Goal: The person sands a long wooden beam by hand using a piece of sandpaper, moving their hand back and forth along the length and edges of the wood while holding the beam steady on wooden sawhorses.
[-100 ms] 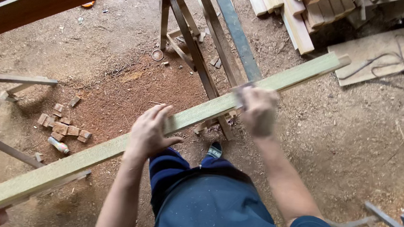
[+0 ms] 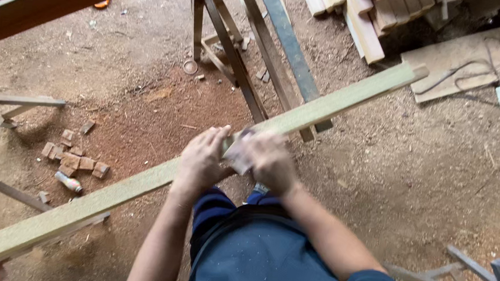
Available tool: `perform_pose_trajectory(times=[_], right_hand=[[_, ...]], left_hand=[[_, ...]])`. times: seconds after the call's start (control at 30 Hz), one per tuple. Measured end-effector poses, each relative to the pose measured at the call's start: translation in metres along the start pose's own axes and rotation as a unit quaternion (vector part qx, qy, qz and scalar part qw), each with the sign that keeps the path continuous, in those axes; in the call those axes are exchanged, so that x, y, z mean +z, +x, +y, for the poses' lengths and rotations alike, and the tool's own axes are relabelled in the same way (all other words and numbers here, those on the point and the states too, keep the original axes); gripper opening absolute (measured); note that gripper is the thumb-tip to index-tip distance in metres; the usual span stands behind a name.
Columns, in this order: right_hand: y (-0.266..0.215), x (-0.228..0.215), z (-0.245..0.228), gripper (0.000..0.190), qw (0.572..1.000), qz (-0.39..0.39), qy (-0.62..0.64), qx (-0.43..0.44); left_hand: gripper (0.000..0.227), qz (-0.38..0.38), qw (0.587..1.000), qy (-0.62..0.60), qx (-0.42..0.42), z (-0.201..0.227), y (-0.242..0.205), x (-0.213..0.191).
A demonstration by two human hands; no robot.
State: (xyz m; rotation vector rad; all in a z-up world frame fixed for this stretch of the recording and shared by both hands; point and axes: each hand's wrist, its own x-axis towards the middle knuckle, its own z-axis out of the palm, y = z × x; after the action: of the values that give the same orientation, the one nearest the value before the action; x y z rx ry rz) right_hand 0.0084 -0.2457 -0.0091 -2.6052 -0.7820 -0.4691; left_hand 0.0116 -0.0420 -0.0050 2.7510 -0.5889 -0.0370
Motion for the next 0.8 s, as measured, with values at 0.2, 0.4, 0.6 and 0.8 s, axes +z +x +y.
perform_pose_trajectory(times=[0.2,0.4,0.6,0.8], right_hand=[[-0.006,-0.028,0.091,0.043,0.987,0.066,0.041,0.141],[-0.004,-0.03,0.102,0.032,0.984,0.145,-0.102,0.035],[-0.021,-0.01,0.051,0.031,0.994,0.08,-0.051,-0.05],[-0.021,-0.039,0.135,0.039,0.96,0.13,-0.228,0.095]], left_hand=[[0.064,-0.039,0.993,0.021,-0.107,0.015,0.006,0.011],[0.056,-0.004,0.995,0.037,-0.089,0.01,0.006,0.02],[0.06,0.047,0.996,0.031,-0.064,0.012,0.0,0.016],[0.058,0.023,0.996,0.042,-0.073,0.01,0.004,0.017]])
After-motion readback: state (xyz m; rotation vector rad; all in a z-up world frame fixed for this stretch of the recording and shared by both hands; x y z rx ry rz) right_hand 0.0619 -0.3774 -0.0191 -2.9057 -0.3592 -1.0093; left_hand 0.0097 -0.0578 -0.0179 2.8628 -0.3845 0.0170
